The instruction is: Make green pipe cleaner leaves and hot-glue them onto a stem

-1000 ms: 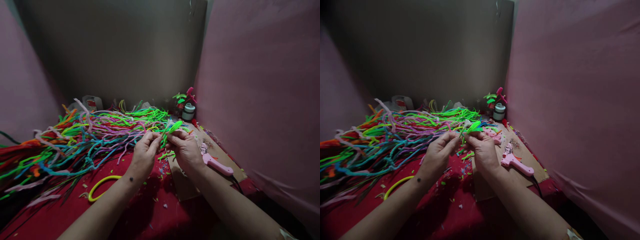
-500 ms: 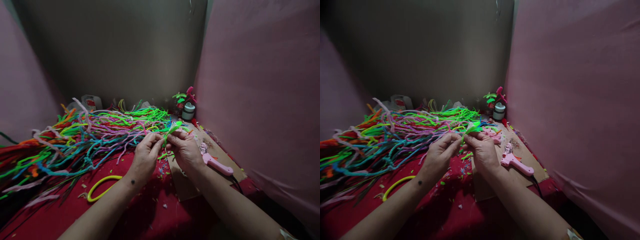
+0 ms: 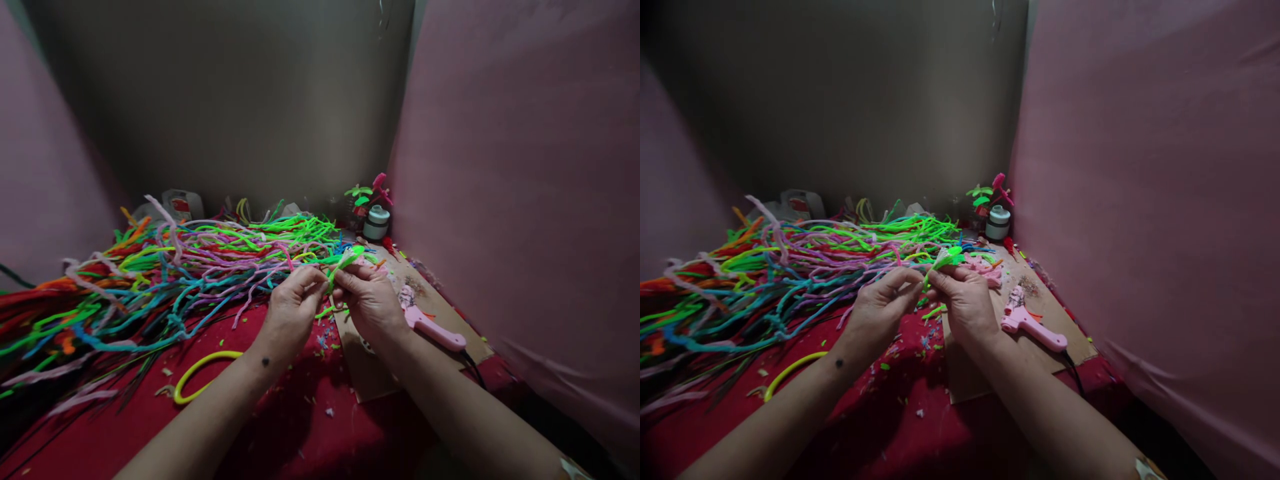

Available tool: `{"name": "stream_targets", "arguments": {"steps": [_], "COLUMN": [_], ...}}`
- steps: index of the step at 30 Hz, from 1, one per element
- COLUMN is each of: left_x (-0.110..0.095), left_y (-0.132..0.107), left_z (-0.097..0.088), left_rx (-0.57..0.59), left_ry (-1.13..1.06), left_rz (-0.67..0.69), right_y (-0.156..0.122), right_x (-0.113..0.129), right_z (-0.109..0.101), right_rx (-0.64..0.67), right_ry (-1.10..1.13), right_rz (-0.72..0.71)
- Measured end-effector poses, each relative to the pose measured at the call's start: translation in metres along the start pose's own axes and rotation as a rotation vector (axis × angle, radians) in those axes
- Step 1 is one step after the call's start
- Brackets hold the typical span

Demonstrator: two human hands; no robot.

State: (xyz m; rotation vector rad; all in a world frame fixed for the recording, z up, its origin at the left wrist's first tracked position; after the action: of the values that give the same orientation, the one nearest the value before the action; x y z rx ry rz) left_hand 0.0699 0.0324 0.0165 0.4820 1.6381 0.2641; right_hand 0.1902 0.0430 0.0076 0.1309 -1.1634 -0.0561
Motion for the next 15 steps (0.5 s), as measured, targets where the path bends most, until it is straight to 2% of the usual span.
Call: {"name": "stream_targets", "arguments": {"steps": [4, 9, 12, 15], "left_x": [-0.001, -0.0072, -0.0079, -0.006], "left_y": [0.0003, 0.0031, 0.0052, 0.006], "left_z": [0.0, -0.0009, -0.0035, -0.0057], "left_rx": [0.014, 0.085, 0.018, -0.067], "left_ry": [-0.012, -0.175, -0.309, -0.344], "left_rz": [-0.022, -0.148, -0.199, -0.181], "right_y": [-0.0002, 0.0002, -0.0006, -0.0027], "right_x": [0.0004, 0.0042, 0.005, 0.0036], "right_z": [-0.0003, -0.0024, -0.0058, -0.0074], "right_rx": [0.013, 0.013, 0.011, 0.059], "right_ry": [-0.032, -0.065, -0.106, -0.184], "right_rz": [-0.012, -0.08, -0.077, -0.054]}}
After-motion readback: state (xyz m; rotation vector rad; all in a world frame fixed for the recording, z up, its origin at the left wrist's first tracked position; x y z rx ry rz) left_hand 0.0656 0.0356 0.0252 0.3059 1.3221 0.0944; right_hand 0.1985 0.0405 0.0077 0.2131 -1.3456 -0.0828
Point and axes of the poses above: each hand's wrist, its own y-axis towards the middle knuckle, its own z-axis out of the palm, x = y × z, the point moved 2 cm from there along y, towards the middle knuckle, and after that the axes turned 13 degrees about -y, right-handed, at the moved point
